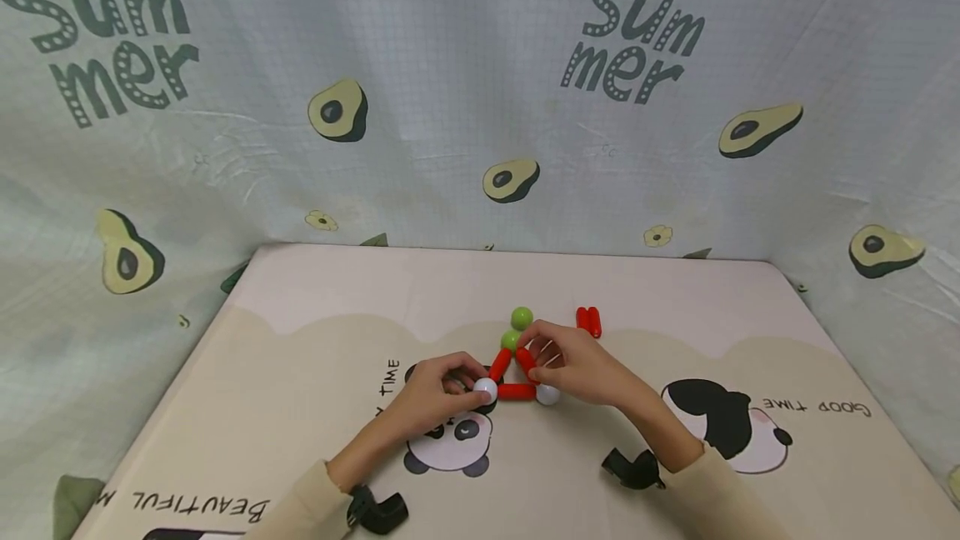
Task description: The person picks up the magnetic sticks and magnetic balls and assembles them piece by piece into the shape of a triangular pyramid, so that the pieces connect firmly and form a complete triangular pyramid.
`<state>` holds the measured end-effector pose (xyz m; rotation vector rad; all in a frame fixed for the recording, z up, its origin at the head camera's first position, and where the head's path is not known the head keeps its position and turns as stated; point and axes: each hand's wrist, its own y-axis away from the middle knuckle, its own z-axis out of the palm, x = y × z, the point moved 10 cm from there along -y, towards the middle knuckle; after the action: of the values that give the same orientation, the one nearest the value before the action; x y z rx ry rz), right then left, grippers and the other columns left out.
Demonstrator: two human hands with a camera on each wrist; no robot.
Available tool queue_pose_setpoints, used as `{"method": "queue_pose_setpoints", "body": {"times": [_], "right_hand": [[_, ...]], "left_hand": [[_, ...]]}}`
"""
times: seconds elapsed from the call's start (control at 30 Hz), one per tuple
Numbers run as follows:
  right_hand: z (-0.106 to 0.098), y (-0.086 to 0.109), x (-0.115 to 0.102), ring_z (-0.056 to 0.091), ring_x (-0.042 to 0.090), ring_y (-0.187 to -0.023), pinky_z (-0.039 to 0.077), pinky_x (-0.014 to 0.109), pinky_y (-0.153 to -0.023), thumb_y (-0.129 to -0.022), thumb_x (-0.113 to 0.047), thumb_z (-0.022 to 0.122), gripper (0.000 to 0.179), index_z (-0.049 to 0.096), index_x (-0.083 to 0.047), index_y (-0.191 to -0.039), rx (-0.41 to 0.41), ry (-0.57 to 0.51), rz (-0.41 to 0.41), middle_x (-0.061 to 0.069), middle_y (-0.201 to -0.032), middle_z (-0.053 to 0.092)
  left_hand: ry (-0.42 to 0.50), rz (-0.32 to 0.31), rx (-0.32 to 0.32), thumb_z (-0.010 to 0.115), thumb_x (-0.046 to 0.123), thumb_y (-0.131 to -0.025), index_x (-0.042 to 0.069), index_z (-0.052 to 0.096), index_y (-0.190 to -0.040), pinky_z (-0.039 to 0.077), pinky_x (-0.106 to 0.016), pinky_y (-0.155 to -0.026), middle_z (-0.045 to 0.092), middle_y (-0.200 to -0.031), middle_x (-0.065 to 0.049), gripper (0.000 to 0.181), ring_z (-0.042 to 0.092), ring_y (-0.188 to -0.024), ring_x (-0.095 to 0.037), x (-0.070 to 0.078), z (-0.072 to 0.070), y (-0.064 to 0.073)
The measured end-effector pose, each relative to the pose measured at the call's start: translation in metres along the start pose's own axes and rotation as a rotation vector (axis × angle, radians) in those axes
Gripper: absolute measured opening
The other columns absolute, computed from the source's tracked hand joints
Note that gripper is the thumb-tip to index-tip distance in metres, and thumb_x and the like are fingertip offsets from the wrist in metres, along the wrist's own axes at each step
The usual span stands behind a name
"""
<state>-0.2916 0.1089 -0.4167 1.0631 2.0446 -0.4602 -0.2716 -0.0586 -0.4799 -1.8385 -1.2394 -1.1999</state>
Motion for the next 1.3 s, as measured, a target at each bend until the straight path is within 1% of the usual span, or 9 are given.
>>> {"method": "queue_pose_setpoints", "body": {"times": [0.23,0.47,0.53,0.8,1.03,1.3], "right_hand": [[0.003,-0.001,0.003,0.064,0.017,-0.096,0.056,0.025,-0.083,-0.089,-0.003,0.072,0.031,0.065,-0.012,-0.118,-0.010,0.026,0.000,0.001,-0.102,0.070],[0.003,-0.001,0.005,0.064,0.015,-0.097,0.057,0.027,-0.088,-0.090,-0.003,0.072,0.028,0.067,-0.012,-0.116,-0.018,0.045,-0.008,-0.001,-0.101,0.070],[0.003,-0.001,0.006,0.064,0.015,-0.096,0.057,0.027,-0.088,-0.090,-0.003,0.072,0.028,0.067,-0.012,-0.116,-0.021,0.046,-0.009,-0.001,-0.101,0.070],[0.001,-0.001,0.006,0.065,0.014,-0.096,0.056,0.023,-0.084,-0.090,-0.006,0.073,0.027,0.067,-0.010,-0.117,-0.025,0.050,-0.004,0.000,-0.101,0.072],[-0.002,0.000,0.007,0.065,0.014,-0.094,0.056,0.025,-0.084,-0.090,-0.006,0.073,0.027,0.068,-0.010,-0.116,-0.017,0.061,0.001,-0.001,-0.099,0.071],[-0.003,-0.002,0.014,0.064,0.013,-0.093,0.056,0.023,-0.084,-0.090,-0.007,0.074,0.027,0.067,-0.010,-0.116,-0.015,0.046,0.016,0.000,-0.098,0.070]], "left_hand": [[-0.002,0.017,0.006,0.079,0.027,-0.091,0.015,0.073,-0.113,0.056,-0.020,-0.078,0.073,-0.100,-0.003,0.026,0.068,-0.083,-0.009,0.002,-0.001,0.000],[0.004,-0.007,0.007,0.079,0.026,-0.090,0.018,0.073,-0.112,0.056,-0.020,-0.079,0.073,-0.100,0.000,0.024,0.068,-0.083,-0.009,0.001,-0.001,0.000],[0.003,-0.004,0.006,0.079,0.026,-0.090,0.017,0.073,-0.112,0.056,-0.020,-0.078,0.073,-0.100,-0.001,0.024,0.068,-0.083,-0.009,0.001,-0.001,0.000],[-0.002,0.026,0.005,0.079,0.028,-0.091,0.014,0.073,-0.112,0.056,-0.020,-0.078,0.073,-0.100,-0.003,0.026,0.067,-0.084,-0.008,0.003,-0.001,0.000],[-0.006,0.024,0.002,0.079,0.028,-0.091,0.014,0.073,-0.113,0.056,-0.020,-0.079,0.073,-0.101,-0.003,0.027,0.067,-0.085,-0.009,0.002,0.000,0.000],[0.018,0.024,-0.004,0.080,0.028,-0.090,0.013,0.073,-0.114,0.055,-0.019,-0.078,0.073,-0.103,-0.005,0.029,0.067,-0.086,-0.012,0.004,0.000,0.001]]}}
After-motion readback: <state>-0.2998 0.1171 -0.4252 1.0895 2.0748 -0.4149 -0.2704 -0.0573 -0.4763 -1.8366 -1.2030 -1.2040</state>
